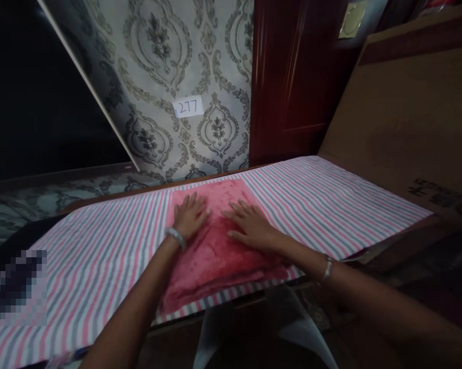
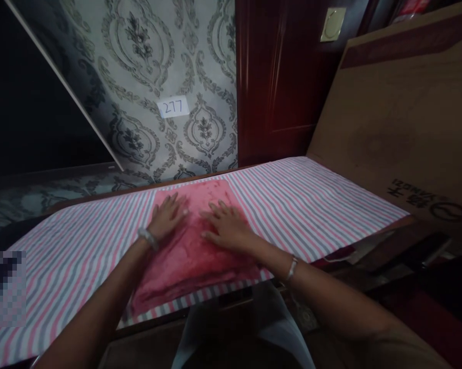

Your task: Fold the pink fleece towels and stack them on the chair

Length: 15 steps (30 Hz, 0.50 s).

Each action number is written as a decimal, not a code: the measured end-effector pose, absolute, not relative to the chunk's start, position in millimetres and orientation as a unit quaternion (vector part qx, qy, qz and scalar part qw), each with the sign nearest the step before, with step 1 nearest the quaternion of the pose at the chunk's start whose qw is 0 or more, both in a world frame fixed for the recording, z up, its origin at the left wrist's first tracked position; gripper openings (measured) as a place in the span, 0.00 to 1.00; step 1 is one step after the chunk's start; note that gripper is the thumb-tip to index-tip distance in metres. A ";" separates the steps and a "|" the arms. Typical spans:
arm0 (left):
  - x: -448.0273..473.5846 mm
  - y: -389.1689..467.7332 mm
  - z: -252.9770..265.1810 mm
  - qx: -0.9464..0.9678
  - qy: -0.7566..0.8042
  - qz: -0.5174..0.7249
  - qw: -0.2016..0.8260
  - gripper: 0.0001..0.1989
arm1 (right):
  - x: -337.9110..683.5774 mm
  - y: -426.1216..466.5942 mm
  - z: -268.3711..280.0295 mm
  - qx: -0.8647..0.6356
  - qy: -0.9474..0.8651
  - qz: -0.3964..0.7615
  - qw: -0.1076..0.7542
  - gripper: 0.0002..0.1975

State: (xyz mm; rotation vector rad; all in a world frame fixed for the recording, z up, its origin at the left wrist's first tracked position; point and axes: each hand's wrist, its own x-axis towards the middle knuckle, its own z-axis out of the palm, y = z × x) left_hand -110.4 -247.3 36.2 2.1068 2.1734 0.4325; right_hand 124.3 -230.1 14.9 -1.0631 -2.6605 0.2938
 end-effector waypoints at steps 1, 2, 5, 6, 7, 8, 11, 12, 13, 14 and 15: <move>-107.4 -265.5 28.6 0.721 0.681 0.130 0.025 0.31 | 129.1 -241.5 7.3 -0.361 -0.918 0.098 0.130 0.36; -105.5 -282.1 19.8 0.744 0.659 0.114 0.020 0.32 | 132.5 -250.4 -0.5 -0.358 -0.920 0.095 0.128 0.36; -107.0 -313.2 -4.9 0.754 0.647 0.114 -0.014 0.33 | 135.5 -263.6 -18.4 -0.359 -0.920 0.083 0.132 0.35; -109.0 -316.7 -10.3 0.753 0.647 0.117 -0.021 0.33 | 135.1 -264.8 -21.5 -0.362 -0.919 0.080 0.137 0.35; -111.1 -317.5 -13.8 0.753 0.648 0.116 -0.023 0.33 | 134.6 -265.2 -23.2 -0.365 -0.917 0.078 0.141 0.34; -113.0 -316.5 -15.5 0.754 0.647 0.114 -0.021 0.33 | 134.1 -265.2 -23.9 -0.368 -0.915 0.079 0.145 0.34; -117.9 -309.8 -12.5 0.755 0.647 0.107 0.000 0.34 | 134.0 -265.1 -23.3 -0.370 -0.913 0.083 0.152 0.33; -120.2 -308.2 -9.9 0.755 0.647 0.106 0.015 0.35 | 134.5 -265.1 -23.0 -0.370 -0.912 0.083 0.156 0.32; -123.3 -307.4 -7.0 0.756 0.644 0.107 0.034 0.35 | 135.0 -265.2 -23.0 -0.371 -0.911 0.084 0.160 0.32; -127.5 -307.5 -4.2 0.760 0.638 0.111 0.058 0.35 | 135.7 -265.2 -23.3 -0.371 -0.910 0.085 0.163 0.32; -132.7 -308.5 -1.7 0.764 0.629 0.118 0.086 0.35 | 136.4 -265.2 -23.8 -0.372 -0.909 0.087 0.167 0.31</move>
